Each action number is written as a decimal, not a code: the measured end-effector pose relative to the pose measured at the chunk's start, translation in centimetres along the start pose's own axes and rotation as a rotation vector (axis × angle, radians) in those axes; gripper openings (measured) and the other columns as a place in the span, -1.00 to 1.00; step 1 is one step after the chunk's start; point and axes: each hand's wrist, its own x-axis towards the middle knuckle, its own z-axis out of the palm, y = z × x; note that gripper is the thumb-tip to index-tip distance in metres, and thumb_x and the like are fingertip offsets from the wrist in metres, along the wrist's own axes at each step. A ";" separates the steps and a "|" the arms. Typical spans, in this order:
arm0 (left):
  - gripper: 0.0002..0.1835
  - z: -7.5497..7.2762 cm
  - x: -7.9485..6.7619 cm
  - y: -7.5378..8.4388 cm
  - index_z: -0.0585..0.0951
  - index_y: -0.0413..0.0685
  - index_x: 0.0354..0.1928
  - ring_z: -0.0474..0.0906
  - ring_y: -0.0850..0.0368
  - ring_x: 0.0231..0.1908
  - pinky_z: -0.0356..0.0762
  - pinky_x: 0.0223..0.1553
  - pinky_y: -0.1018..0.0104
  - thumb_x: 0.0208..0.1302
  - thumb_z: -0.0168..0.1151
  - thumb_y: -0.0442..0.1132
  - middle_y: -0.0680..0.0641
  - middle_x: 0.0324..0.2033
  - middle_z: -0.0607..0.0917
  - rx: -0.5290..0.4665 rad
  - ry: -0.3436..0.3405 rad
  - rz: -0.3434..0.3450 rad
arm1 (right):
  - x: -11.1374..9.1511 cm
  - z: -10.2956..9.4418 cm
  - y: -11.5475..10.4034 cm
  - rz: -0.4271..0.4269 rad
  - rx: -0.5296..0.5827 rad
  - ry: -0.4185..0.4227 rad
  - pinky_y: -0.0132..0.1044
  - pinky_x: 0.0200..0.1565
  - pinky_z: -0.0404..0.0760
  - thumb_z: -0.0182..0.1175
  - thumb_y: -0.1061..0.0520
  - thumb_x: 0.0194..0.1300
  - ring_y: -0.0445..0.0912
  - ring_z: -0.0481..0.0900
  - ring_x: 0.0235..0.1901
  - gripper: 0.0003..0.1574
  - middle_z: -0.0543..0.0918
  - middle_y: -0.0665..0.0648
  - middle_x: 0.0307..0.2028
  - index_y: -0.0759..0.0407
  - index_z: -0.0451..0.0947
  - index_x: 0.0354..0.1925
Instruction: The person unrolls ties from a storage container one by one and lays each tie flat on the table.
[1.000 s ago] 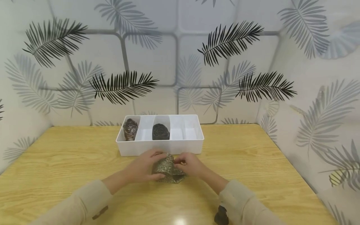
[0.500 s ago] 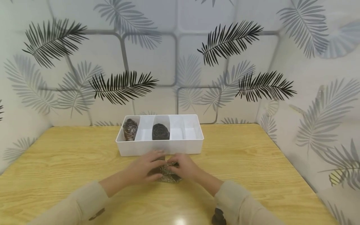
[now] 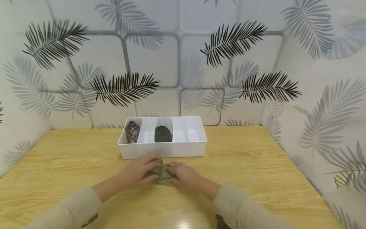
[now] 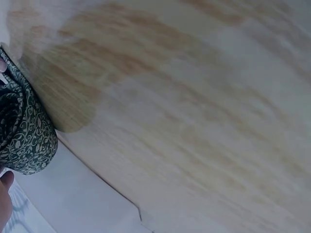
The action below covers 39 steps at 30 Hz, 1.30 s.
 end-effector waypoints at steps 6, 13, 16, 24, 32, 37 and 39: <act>-0.65 -0.3 -0.5 0.0 0.54 -0.09 -0.08 0.48 -0.03 0.03 0.49 0.04 0.17 0.15 0.19 -0.06 -0.16 -0.03 0.54 0.020 -0.027 -0.055 | -0.1 0.5 0.0 -0.001 -0.010 -0.011 -0.05 0.21 0.33 0.04 0.01 0.29 0.16 0.28 0.24 -0.38 0.35 0.32 0.21 0.35 0.29 0.20; -0.67 -0.4 -1.0 0.1 0.56 -0.06 -0.08 0.49 -0.02 -0.01 0.49 0.03 0.17 0.16 0.18 -0.05 -0.17 -0.04 0.52 0.060 -0.035 -0.088 | -0.4 0.9 0.0 0.029 0.001 -0.045 -0.02 0.26 0.24 -0.02 -0.02 0.32 0.18 0.19 0.28 -0.36 0.28 0.29 0.26 0.32 0.24 0.25; -0.67 -0.4 -1.2 0.2 0.55 -0.11 -0.14 0.48 -0.02 0.01 0.46 0.07 0.16 0.14 0.20 -0.05 -0.15 -0.06 0.55 0.084 -0.013 -0.081 | -0.4 1.0 0.0 0.027 0.001 -0.042 -0.02 0.26 0.24 -0.01 -0.02 0.32 0.18 0.20 0.28 -0.36 0.29 0.29 0.26 0.32 0.25 0.24; -0.72 -0.3 -1.4 0.2 0.56 -0.08 -0.18 0.50 0.05 -0.13 0.51 -0.02 0.24 0.07 0.25 -0.12 -0.09 -0.18 0.56 0.120 0.042 -0.087 | -0.3 0.7 0.1 0.003 -0.040 -0.035 -0.01 0.25 0.26 0.00 0.00 0.30 0.19 0.24 0.25 -0.37 0.32 0.31 0.23 0.35 0.27 0.22; -0.71 -0.4 -1.6 0.1 0.56 -0.11 -0.13 0.50 0.00 -0.08 0.49 0.01 0.18 0.10 0.21 -0.16 -0.15 -0.12 0.56 0.117 0.037 -0.102 | -0.6 0.0 0.6 -0.003 -0.068 -0.056 -0.01 0.25 0.25 -0.02 0.03 0.31 0.21 0.23 0.25 -0.38 0.30 0.32 0.24 0.36 0.24 0.23; -0.72 -0.4 -1.6 0.2 0.54 -0.14 -0.16 0.51 -0.02 -0.05 0.47 0.05 0.16 0.11 0.20 -0.15 -0.14 -0.11 0.58 0.124 0.040 -0.111 | -0.8 -0.1 0.9 -0.011 -0.085 -0.059 -0.02 0.24 0.27 -0.04 0.04 0.33 0.19 0.23 0.26 -0.38 0.30 0.31 0.24 0.35 0.22 0.24; -0.72 -0.3 -1.6 0.2 0.53 -0.13 -0.19 0.51 0.00 -0.06 0.48 0.04 0.19 0.12 0.20 -0.11 -0.13 -0.12 0.58 0.130 0.045 -0.124 | -0.8 0.0 1.0 -0.016 -0.095 -0.059 -0.02 0.23 0.29 -0.04 0.04 0.33 0.18 0.24 0.26 -0.38 0.31 0.30 0.24 0.35 0.22 0.25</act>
